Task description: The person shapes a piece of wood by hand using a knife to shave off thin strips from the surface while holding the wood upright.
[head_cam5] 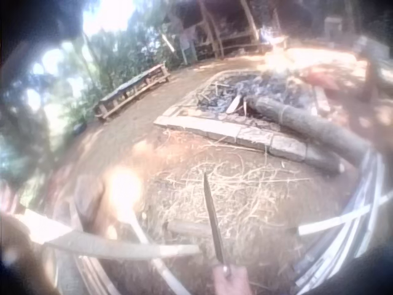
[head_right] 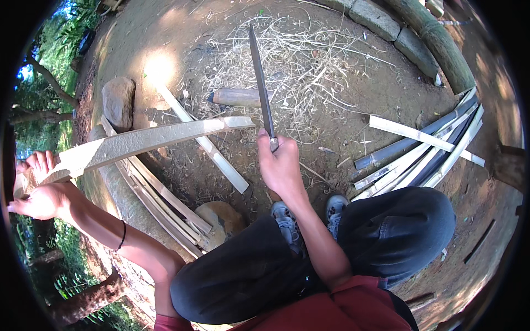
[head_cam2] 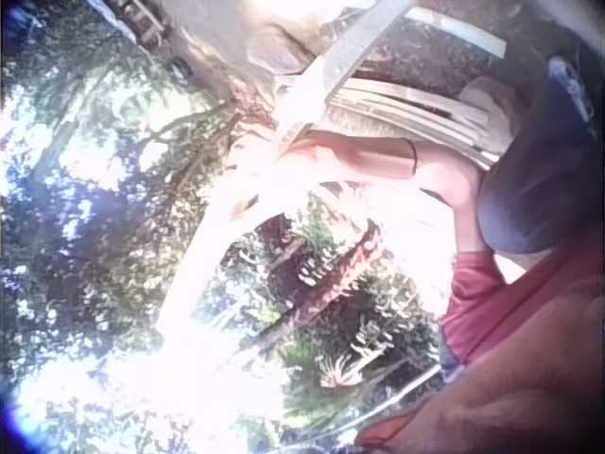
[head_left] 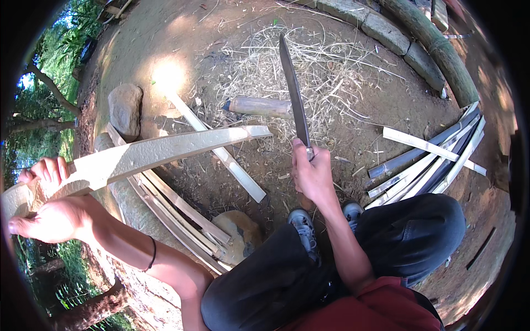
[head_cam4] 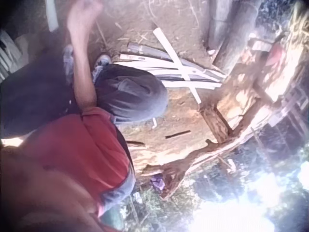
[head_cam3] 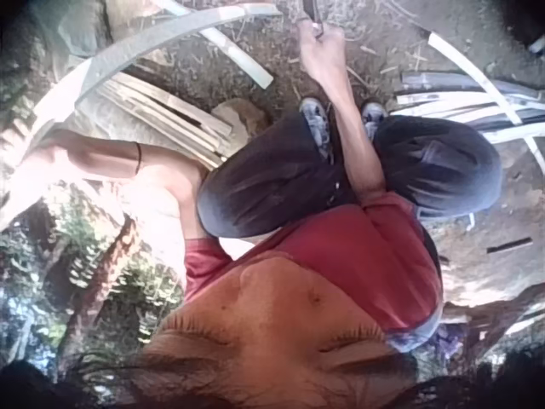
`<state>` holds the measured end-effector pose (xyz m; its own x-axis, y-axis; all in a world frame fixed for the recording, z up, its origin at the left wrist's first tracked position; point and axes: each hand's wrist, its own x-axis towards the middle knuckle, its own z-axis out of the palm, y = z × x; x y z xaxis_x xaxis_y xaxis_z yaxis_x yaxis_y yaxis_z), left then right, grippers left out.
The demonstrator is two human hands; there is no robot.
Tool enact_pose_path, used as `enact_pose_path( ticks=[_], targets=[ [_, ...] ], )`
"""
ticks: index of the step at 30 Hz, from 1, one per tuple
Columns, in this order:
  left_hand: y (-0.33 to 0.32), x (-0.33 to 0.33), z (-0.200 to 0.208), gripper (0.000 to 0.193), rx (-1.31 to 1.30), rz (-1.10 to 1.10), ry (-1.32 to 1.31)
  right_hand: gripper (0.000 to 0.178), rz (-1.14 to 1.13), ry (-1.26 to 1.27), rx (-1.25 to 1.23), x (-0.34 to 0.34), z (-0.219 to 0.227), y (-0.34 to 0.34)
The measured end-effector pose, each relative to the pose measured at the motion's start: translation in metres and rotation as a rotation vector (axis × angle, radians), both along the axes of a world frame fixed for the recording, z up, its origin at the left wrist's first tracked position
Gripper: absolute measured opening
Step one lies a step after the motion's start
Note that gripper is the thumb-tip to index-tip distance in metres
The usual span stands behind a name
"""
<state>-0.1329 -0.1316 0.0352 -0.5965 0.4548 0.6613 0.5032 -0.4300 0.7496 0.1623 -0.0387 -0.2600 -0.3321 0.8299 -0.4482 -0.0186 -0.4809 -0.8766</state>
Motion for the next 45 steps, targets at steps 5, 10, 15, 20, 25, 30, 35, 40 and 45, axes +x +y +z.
enact_pose_path(
  ticks=[5,10,15,20,25,30,35,40,45],
  targets=[
    [-0.018,0.024,-0.006,0.07,0.023,0.037,-0.026,0.043,-0.007,0.064,-0.129,0.009,-0.003,-0.004],
    [-0.074,-0.005,0.045,0.033,-0.151,-0.257,-0.055,0.042,0.029,0.069,-0.257,0.015,0.006,-0.003],
    [-0.089,-0.04,0.04,0.019,-0.174,-0.473,-0.021,0.041,-0.054,0.052,-0.318,0.035,0.019,0.016],
    [-0.031,0.01,0.015,0.062,-0.092,-0.288,0.06,0.042,-0.141,0.085,-0.33,0.051,0.014,0.025],
    [-0.012,0.019,0.004,0.086,-0.059,-0.062,0.079,0.041,-0.114,0.077,-0.332,0.053,0.017,0.019],
    [0.011,0.042,-0.004,0.108,-0.073,0.174,0.181,0.041,-0.007,0.058,-0.348,0.04,0.018,0.007],
    [0.008,0.053,-0.01,0.115,-0.113,0.348,0.303,0.044,0.147,-0.016,-0.171,0.008,0.004,-0.024],
    [-0.03,0.008,0.0,0.11,-0.052,0.09,0.261,0.051,0.282,-0.053,0.173,-0.012,0.04,-0.054],
    [-0.027,0.025,-0.001,0.097,0.101,0.103,0.162,0.053,0.237,-0.097,0.314,-0.028,0.022,-0.068]
  ],
)
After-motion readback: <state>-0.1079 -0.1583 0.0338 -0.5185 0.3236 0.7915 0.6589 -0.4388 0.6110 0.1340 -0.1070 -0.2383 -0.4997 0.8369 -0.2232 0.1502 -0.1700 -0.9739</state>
